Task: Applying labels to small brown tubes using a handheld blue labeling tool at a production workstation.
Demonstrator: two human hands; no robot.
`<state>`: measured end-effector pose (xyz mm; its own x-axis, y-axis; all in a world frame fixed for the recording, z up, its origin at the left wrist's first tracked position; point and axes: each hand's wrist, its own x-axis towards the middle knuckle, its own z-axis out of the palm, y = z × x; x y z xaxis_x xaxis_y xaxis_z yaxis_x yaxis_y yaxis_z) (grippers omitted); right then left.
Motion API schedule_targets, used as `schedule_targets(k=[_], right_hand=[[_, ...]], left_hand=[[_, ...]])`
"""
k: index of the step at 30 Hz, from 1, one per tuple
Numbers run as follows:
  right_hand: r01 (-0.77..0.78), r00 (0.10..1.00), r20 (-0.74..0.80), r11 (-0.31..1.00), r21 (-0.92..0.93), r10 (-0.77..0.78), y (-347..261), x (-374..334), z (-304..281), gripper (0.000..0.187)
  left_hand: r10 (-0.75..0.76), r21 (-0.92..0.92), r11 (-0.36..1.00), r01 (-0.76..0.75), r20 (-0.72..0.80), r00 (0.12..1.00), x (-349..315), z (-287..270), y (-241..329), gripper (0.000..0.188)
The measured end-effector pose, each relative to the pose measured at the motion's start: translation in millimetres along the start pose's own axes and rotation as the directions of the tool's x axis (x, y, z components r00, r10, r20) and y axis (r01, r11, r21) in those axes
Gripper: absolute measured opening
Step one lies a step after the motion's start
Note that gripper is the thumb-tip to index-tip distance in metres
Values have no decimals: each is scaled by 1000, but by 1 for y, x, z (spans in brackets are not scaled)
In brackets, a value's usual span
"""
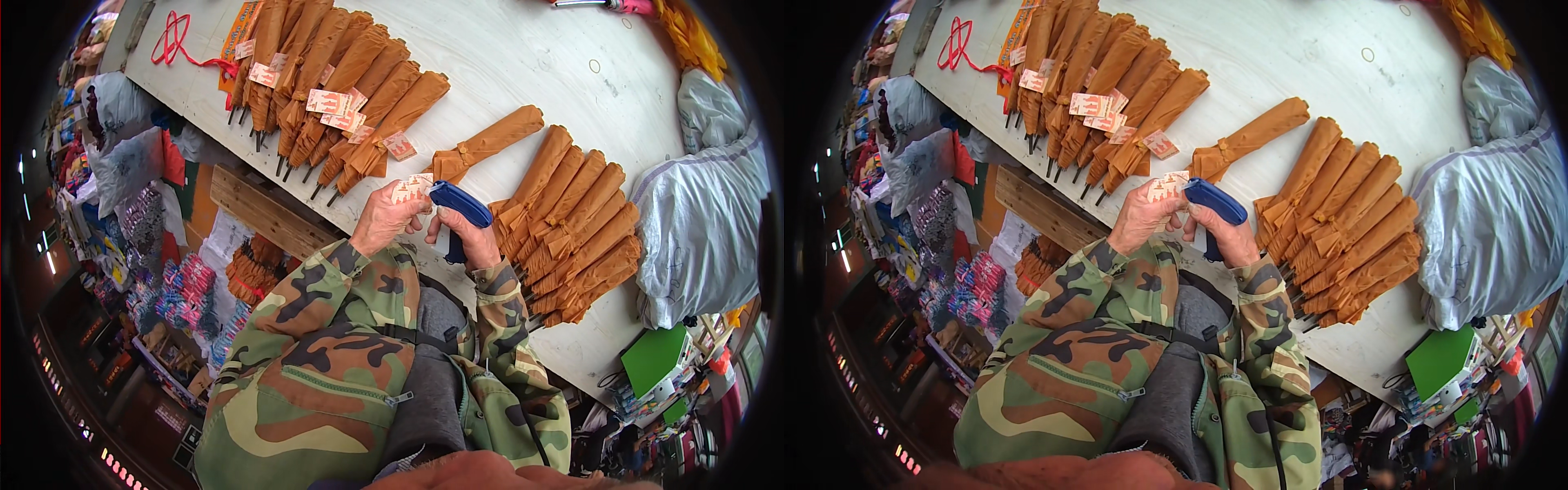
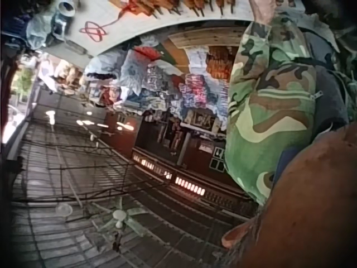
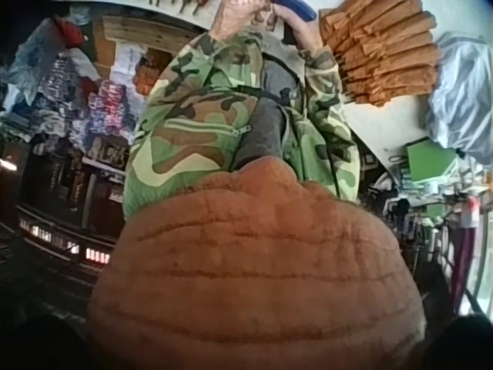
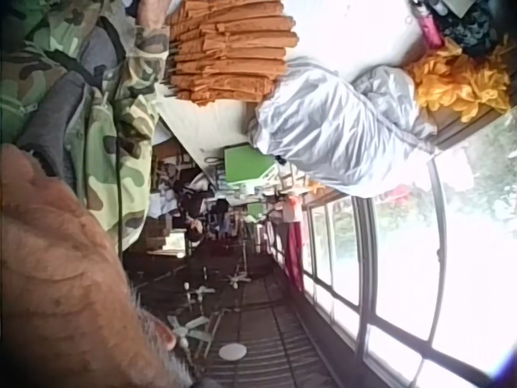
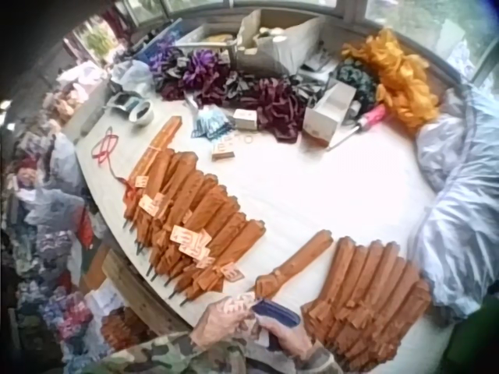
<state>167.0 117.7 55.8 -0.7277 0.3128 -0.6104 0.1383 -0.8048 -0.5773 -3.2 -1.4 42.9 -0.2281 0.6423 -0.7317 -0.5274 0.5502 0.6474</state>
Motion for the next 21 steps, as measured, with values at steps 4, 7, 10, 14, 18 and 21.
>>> schedule_targets(k=[4,7,10,14,18,21], right_hand=[[-28,1000,-1,999,-34,28,-3,0,-3,45],[-32,999,13,999,-26,32,-1,1,-7,45],[-19,1000,23,999,-38,20,1,2,-6,45],[24,998,-62,999,22,-23,6,2,-7,44],[88,976,-203,996,33,-79,16,1,-17,45],[124,961,-249,992,1,-120,16,-1,-22,44]], left_hand=[[22,-21,1000,-22,15,1000,0,-1,-5,28],[7,20,1000,-7,5,1000,-1,5,-1,26],[22,109,994,-29,61,998,0,6,-3,25],[49,141,988,-58,65,997,3,3,1,23],[410,523,794,-311,-81,909,21,-6,-8,27],[649,802,473,-366,-36,760,33,-9,-14,40]])
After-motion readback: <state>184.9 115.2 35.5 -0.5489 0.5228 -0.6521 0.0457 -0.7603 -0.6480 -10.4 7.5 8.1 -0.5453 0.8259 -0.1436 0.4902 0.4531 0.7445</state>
